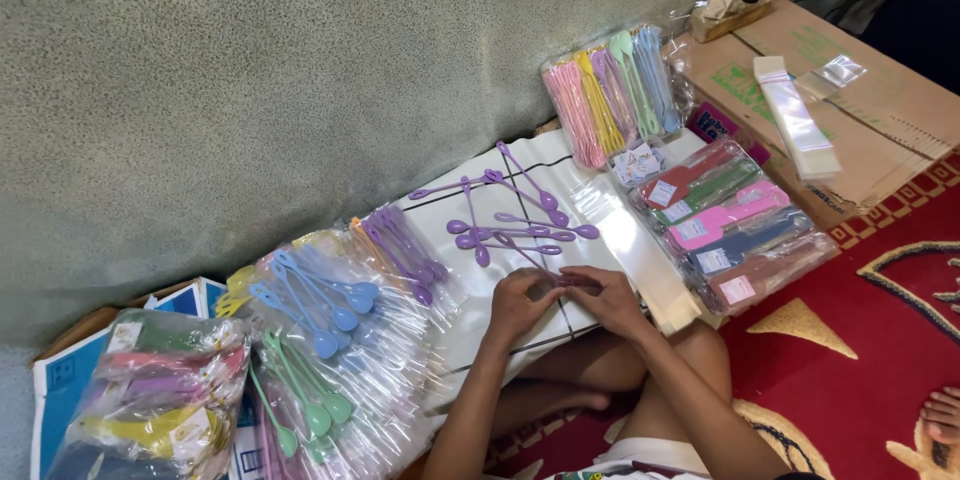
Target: Packaging individual plastic spoons into small plastic bags
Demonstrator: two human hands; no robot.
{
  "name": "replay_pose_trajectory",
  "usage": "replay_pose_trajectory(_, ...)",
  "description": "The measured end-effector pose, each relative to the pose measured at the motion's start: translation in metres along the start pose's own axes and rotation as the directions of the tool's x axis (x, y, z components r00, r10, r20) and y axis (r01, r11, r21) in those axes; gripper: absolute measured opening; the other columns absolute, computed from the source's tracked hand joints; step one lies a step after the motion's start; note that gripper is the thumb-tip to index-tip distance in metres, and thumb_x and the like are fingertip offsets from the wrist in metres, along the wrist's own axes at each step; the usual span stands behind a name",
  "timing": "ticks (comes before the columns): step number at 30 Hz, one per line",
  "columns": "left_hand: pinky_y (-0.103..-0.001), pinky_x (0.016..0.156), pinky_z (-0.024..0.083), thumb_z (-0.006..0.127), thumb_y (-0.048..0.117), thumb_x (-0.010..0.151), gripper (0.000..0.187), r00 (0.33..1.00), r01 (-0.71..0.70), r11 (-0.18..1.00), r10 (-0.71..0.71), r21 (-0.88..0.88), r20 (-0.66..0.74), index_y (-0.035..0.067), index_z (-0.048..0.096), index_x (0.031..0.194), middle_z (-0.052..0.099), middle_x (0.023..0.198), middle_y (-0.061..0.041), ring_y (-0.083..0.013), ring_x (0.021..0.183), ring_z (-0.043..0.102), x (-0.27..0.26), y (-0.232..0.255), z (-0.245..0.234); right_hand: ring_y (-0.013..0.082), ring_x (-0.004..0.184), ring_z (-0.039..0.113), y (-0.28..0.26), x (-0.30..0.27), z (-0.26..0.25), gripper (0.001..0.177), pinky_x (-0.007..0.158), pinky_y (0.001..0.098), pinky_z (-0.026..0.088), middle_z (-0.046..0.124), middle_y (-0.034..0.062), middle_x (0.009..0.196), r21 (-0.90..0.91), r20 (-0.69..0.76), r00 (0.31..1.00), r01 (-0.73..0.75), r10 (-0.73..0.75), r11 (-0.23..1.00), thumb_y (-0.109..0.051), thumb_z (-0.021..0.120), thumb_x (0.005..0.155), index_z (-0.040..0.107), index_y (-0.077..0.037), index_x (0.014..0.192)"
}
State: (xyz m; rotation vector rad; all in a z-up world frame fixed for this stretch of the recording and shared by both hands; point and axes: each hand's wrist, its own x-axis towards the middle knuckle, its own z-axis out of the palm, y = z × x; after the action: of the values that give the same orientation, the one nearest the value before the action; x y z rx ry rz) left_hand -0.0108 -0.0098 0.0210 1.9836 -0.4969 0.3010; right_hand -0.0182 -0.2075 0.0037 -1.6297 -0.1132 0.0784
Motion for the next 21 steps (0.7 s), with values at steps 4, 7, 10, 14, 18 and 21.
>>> replay_pose_trajectory(4,-0.043,0.074,0.057,0.088,0.032,0.080,0.024,0.999,-0.047,0.999,0.047,0.021,0.002,0.012,0.078,0.091,0.075,0.082,-0.012,-0.0335,0.081,0.073,-0.002,-0.011,0.005,0.0262,0.094,0.076,0.001,0.002,0.001,0.027,0.085,0.0374,0.062,0.080,0.0207,0.099,-0.069,-0.025,0.997,0.077,-0.078,0.995,0.000,0.079,0.083,0.081,-0.004,0.109)
replay_pose_trajectory(7,-0.037,0.081,0.057,0.092,0.043,0.071,0.048,0.999,-0.048,0.998,0.049,0.045,-0.005,0.016,0.077,0.108,0.077,0.091,-0.005,-0.0261,0.086,0.074,-0.007,-0.030,0.015,0.0254,0.093,0.075,0.007,0.004,0.002,0.025,0.087,0.0386,0.062,0.079,0.0205,0.099,-0.028,-0.057,0.998,-0.001,-0.001,1.000,0.001,0.078,0.084,0.079,-0.002,0.109)
replay_pose_trajectory(10,-0.031,0.082,0.058,0.091,0.034,0.072,0.062,0.998,0.048,0.999,-0.048,0.019,0.029,0.017,0.068,0.128,0.077,0.094,0.001,-0.0177,0.087,0.073,-0.007,-0.019,0.011,0.0248,0.092,0.074,0.000,0.002,0.002,0.026,0.087,0.0387,0.062,0.078,0.0207,0.099,-0.027,-0.083,0.996,-0.032,0.029,0.999,-0.003,0.080,0.084,0.078,-0.004,0.110)
replay_pose_trajectory(14,-0.040,0.081,0.057,0.087,0.016,0.074,0.106,0.992,0.124,0.991,-0.125,-0.058,-0.025,0.000,0.021,0.155,0.070,0.124,-0.014,-0.0316,0.087,0.071,-0.007,0.010,0.004,0.0196,0.089,0.071,0.001,0.001,0.002,0.026,0.086,0.0341,0.061,0.078,0.0161,0.097,-0.019,-0.099,0.994,-0.056,0.054,0.998,-0.007,0.085,0.081,0.078,-0.005,0.106)
replay_pose_trajectory(18,-0.043,0.076,0.058,0.093,0.028,0.070,0.126,0.992,0.089,0.995,-0.085,0.042,-0.088,0.005,0.006,0.159,0.074,0.096,-0.009,-0.0296,0.079,0.071,-0.008,0.023,0.005,0.0174,0.088,0.070,-0.004,0.001,0.002,0.027,0.084,0.0316,0.061,0.077,0.0160,0.095,-0.046,-0.095,0.995,-0.026,0.021,0.999,-0.009,0.084,0.083,0.077,-0.007,0.109)
replay_pose_trajectory(21,-0.047,0.072,0.060,0.092,0.019,0.068,0.102,0.998,-0.024,0.994,0.030,0.107,-0.060,0.002,0.038,0.153,0.072,0.111,-0.018,-0.0352,0.084,0.073,-0.007,0.026,0.003,0.0253,0.090,0.073,0.004,0.002,0.002,0.037,0.083,0.0366,0.063,0.076,0.0225,0.099,-0.023,-0.087,0.996,-0.021,0.019,1.000,-0.008,0.083,0.084,0.073,-0.005,0.119)
